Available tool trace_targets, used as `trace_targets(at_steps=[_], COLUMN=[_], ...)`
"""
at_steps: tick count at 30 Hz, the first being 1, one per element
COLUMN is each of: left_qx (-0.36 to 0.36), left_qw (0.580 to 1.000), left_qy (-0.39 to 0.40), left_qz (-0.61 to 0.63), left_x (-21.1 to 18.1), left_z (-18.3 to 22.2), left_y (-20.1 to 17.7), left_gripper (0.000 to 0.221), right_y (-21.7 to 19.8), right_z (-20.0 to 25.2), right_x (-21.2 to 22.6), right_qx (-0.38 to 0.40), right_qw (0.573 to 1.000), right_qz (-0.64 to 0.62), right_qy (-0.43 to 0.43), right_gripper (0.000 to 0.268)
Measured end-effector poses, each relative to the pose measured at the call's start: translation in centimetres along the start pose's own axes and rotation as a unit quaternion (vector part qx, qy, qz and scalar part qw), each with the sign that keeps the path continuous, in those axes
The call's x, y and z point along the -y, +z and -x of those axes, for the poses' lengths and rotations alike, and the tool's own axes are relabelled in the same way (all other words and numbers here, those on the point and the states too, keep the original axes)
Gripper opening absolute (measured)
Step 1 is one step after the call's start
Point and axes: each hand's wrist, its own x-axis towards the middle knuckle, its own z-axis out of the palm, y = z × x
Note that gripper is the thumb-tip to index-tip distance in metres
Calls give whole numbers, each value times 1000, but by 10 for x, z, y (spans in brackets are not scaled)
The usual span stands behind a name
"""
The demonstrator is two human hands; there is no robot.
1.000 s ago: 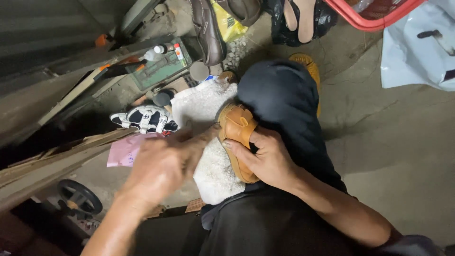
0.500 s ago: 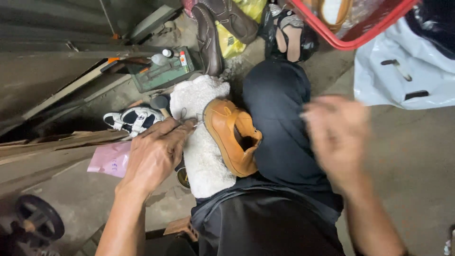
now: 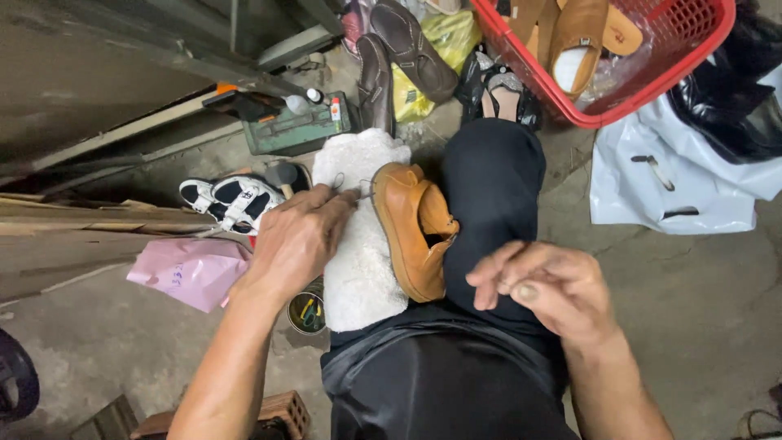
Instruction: Hand-sewing the sole of a brown leather shoe using a needle and thread
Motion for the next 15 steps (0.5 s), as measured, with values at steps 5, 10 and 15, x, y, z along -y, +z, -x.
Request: trace_targets(at_steps=[5,10,15], left_qx=[0,62,138], left_qw=[1000,996,985], left_qy=[-4,-51,-50], left_qz=[-20,49,93], left_x=[-5,6,7], left_z=[-4,-9,-29], left_y=[-2,-4,-23], left_gripper=[18,25,19], right_y=[-5,-4,23], right_z=[-31,-51,-74], right_x=[-71,-114,-85], right_qx=[-104,-117,-86], right_qw=[950,937,939], right_qz=[268,250,220], right_qy=[125,215,249], right_gripper=[18,19,26])
